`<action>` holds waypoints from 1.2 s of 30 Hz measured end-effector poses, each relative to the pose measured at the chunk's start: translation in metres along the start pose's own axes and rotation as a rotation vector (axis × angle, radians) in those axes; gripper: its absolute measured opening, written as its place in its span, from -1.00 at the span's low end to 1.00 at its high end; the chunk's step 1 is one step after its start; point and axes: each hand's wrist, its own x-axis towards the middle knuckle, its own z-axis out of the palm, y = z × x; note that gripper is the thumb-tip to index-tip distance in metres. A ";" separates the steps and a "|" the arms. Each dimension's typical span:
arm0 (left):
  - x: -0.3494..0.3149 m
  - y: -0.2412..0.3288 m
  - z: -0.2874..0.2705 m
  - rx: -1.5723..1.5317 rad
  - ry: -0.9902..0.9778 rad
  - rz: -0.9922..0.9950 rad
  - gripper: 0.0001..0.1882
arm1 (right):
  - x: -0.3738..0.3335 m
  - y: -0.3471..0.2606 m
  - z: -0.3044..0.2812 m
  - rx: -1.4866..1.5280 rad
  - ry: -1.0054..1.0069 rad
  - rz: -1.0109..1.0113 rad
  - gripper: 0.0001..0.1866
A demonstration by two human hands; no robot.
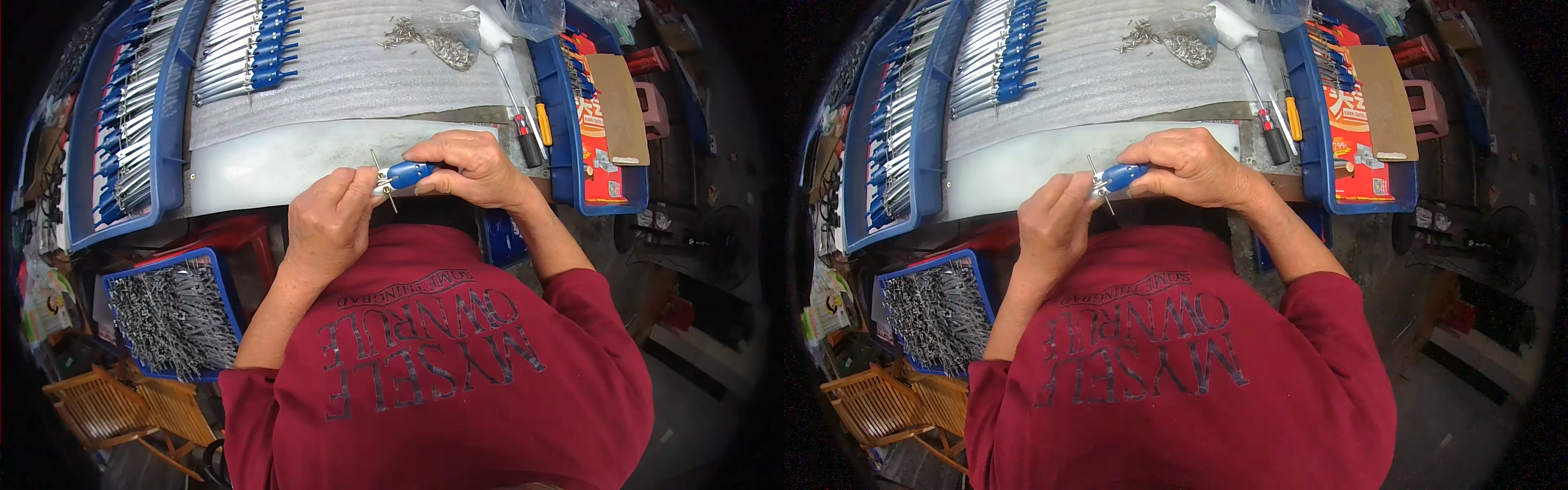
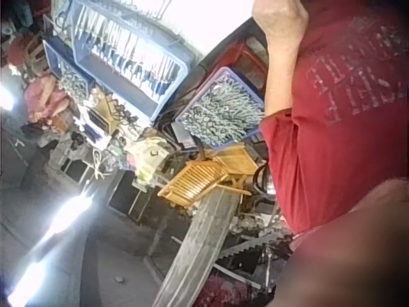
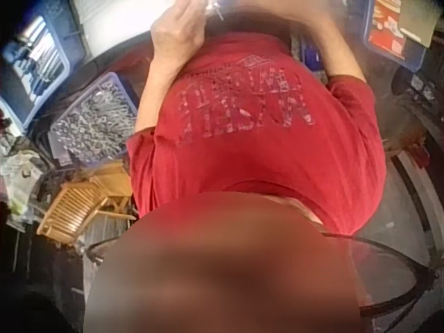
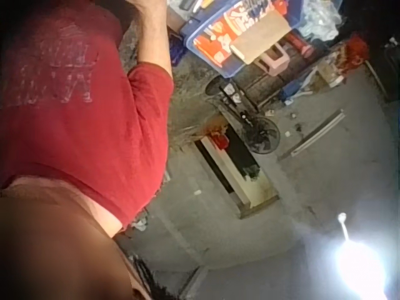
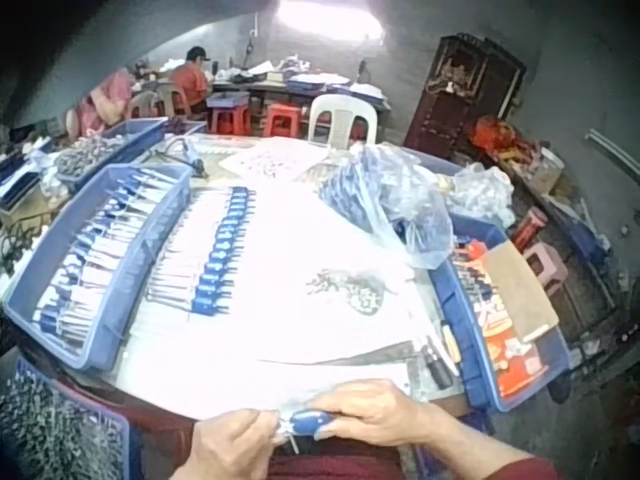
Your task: Assembling small metal pins with blue plastic connectors and placing them into a slotted tray at a workstation.
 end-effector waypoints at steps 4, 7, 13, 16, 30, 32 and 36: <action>0.001 0.002 -0.001 -0.002 -0.001 -0.023 -0.73 | 0.001 0.002 -0.001 -0.049 0.014 -0.064 -0.74; 0.001 0.007 -0.002 0.054 -0.002 -0.060 -0.74 | -0.004 0.000 0.002 -0.105 0.025 0.022 -0.69; 0.003 0.005 -0.002 0.034 -0.003 -0.066 -0.75 | -0.008 -0.003 0.005 -0.074 0.034 0.160 -0.68; 0.003 0.003 -0.002 0.023 -0.006 -0.062 -0.75 | -0.005 0.002 0.006 -0.057 0.079 0.044 -0.72; 0.002 0.008 -0.002 0.086 0.011 -0.030 -0.72 | -0.004 0.004 0.003 -0.006 0.062 0.042 -0.72; 0.002 0.008 -0.001 0.103 0.009 -0.028 -0.72 | -0.005 0.004 0.002 -0.010 0.052 0.053 -0.72; 0.002 0.007 0.000 0.108 0.011 -0.026 -0.72 | -0.006 0.005 0.002 0.005 0.023 0.085 -0.68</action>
